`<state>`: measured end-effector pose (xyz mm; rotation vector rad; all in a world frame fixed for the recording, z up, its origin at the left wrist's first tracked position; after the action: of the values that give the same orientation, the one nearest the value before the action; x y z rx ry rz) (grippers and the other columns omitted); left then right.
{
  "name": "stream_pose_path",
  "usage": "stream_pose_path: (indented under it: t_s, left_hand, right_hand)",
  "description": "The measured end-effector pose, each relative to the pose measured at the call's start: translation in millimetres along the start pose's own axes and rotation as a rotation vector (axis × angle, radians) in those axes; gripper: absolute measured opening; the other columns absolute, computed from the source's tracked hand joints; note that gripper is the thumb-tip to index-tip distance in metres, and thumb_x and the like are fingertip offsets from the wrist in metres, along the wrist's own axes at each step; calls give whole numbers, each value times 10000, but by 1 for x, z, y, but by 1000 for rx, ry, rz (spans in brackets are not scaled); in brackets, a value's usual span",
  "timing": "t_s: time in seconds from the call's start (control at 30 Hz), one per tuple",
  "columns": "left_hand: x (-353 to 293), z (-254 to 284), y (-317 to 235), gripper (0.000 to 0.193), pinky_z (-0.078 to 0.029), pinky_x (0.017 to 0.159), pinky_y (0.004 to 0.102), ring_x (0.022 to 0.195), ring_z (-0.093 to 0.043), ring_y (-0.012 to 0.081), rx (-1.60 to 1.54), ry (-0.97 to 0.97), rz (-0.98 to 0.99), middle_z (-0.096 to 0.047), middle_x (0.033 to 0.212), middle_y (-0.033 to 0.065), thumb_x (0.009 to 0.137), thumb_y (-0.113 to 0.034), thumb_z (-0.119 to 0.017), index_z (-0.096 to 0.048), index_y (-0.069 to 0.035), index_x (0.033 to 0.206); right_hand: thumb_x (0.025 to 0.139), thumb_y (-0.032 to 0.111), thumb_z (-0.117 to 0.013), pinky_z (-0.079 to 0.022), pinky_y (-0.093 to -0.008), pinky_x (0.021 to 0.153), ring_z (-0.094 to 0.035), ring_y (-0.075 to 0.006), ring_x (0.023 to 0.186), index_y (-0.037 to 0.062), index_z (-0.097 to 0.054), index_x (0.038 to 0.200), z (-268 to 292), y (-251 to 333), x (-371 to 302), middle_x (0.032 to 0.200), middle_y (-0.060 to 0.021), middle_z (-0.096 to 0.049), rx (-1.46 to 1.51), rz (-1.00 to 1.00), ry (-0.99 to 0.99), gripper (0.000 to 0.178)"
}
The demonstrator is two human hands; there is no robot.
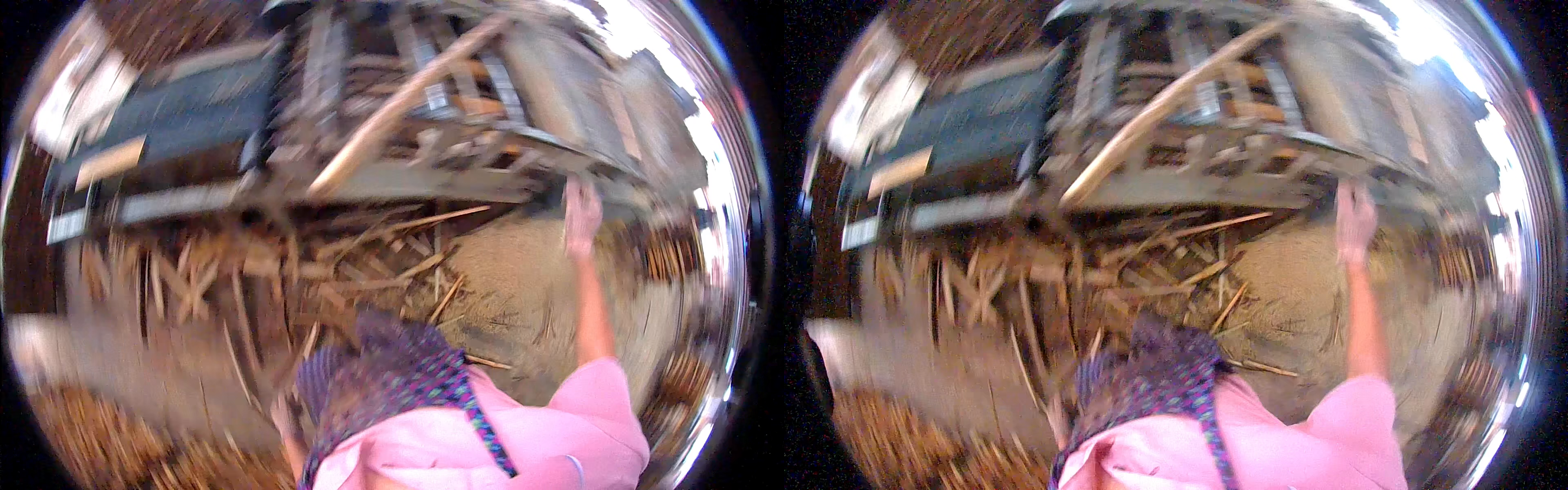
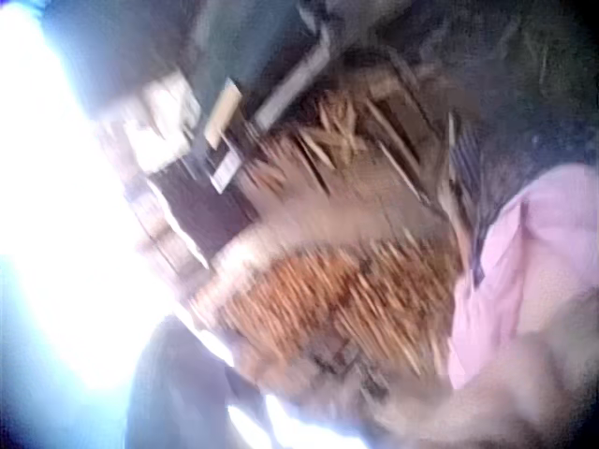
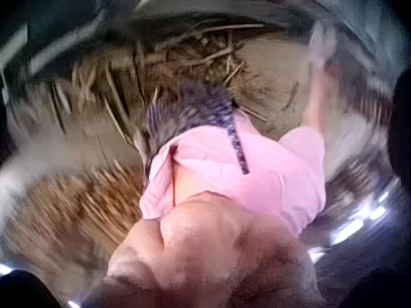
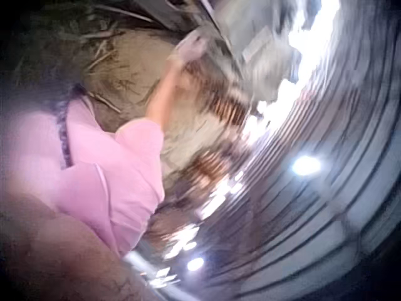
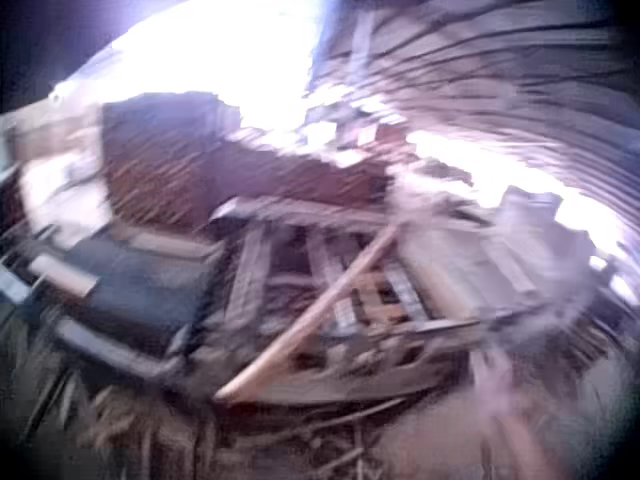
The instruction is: The person picks up loose wooden planks and strips from a pile on the floor, gathers them into bundles, and places them onto a large stack of similar wood. The person repeats this process, clearing the floor area and organizing the wood into a neat pile.
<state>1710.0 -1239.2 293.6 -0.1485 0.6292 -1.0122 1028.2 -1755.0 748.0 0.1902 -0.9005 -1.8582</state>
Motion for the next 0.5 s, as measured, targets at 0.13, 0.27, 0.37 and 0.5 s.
stream_pose_path:
  t_s: [0.13,0.27,0.37,0.5]
  left_hand:
    - [-53,-6,-6,306,-464,522,306,627,-596,140,-1162,-99,804,-658,857,46,1023,-292,-607,-658,-39,1188]
    - [-106,-37,44,332,-479,531,297,658,-631,139,-1191,-116,1030,-669,898,45,1026,-307,-611,-660,-58,1241]
    - [-125,-39,68,353,-500,549,309,677,-652,151,-1247,-153,1099,-684,923,52,1021,-338,-626,-663,-67,1244]
    - [-117,-41,103,386,-506,558,329,673,-649,153,-1239,-106,1078,-692,912,55,1003,-347,-624,-668,-74,1272]
  right_hand:
    - [934,345,-714,-533,-509,741,-706,-399,871,65,-734,1085,-183,-140,-244,971,-209,-755,-410,135,762,319]
    - [929,440,-658,-563,-480,877,-704,-421,1004,86,-747,1114,-296,-126,-379,1042,-198,-753,-333,314,1185,409]
    - [923,397,-660,-546,-455,916,-702,-396,1072,71,-747,1150,-333,-105,-400,1090,-194,-755,-457,376,1344,406]
    - [941,345,-657,-548,-398,919,-724,-323,1025,49,-737,1180,-356,9,-390,1084,-186,-759,-477,215,1294,388]
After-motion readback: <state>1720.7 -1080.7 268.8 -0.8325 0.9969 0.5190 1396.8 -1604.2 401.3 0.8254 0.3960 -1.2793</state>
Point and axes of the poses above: each hand's wrist, its own x-axis towards the middle knuckle, its own z-axis out of the back of the hand, y = z × x, the point moved 9 cm from there along x, towards the middle knuckle
